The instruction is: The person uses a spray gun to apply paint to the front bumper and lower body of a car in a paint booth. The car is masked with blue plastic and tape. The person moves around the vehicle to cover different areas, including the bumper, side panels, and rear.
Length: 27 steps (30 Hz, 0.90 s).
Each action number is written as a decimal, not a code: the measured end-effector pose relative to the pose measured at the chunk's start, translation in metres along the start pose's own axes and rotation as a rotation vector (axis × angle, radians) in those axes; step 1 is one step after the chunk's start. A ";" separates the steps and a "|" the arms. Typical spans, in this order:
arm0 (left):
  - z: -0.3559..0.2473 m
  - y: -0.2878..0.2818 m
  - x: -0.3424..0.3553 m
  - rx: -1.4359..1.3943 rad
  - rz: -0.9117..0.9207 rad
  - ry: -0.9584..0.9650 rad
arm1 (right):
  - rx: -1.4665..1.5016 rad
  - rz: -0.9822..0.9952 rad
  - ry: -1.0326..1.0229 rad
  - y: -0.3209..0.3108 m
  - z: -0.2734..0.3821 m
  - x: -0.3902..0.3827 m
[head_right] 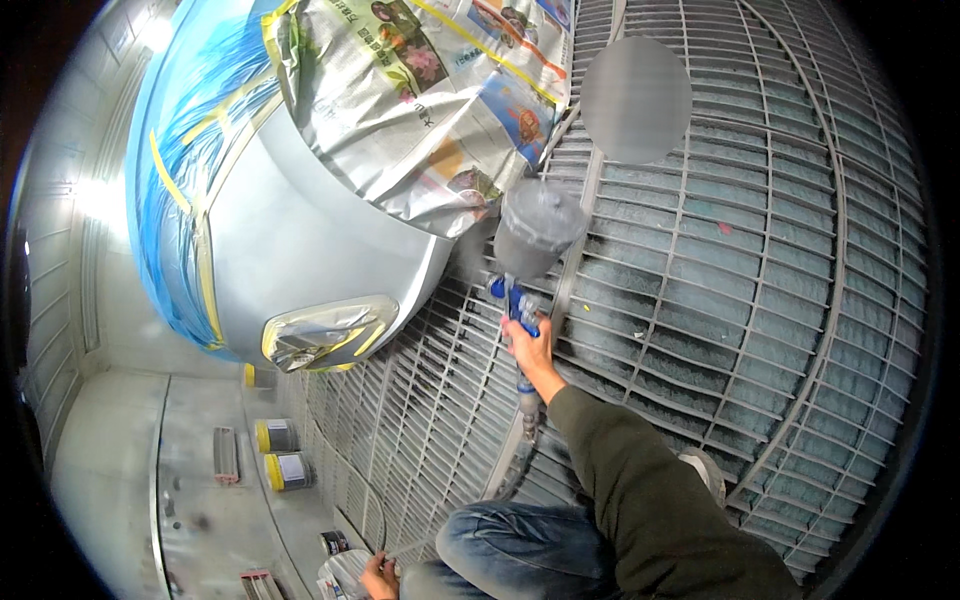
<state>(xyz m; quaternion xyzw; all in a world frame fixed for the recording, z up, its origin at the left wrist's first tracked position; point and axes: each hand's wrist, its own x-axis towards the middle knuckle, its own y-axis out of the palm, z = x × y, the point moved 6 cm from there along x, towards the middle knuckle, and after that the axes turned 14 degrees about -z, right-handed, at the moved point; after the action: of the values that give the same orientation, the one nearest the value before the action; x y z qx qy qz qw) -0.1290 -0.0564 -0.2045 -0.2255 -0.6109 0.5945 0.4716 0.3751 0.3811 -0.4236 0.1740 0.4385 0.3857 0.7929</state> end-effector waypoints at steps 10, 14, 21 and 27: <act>0.030 -0.013 -0.033 -0.025 0.105 -0.103 | -0.109 0.498 0.385 0.028 -0.061 -0.118; -0.082 -0.053 -0.017 -0.237 -0.093 -0.040 | -0.122 0.588 0.301 0.037 -0.020 -0.121; -0.088 -0.022 -0.018 -0.371 -0.129 -0.244 | -0.254 0.567 -0.054 0.080 0.112 -0.139; -0.127 0.004 0.019 -0.722 -0.482 -0.437 | -0.436 0.574 -0.439 0.159 0.188 -0.135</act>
<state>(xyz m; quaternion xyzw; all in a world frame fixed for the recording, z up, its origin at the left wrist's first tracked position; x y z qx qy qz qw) -0.0315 0.0251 -0.2221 -0.0967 -0.8978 0.2516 0.3484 0.4149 0.3918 -0.1454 0.1953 0.1010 0.6283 0.7462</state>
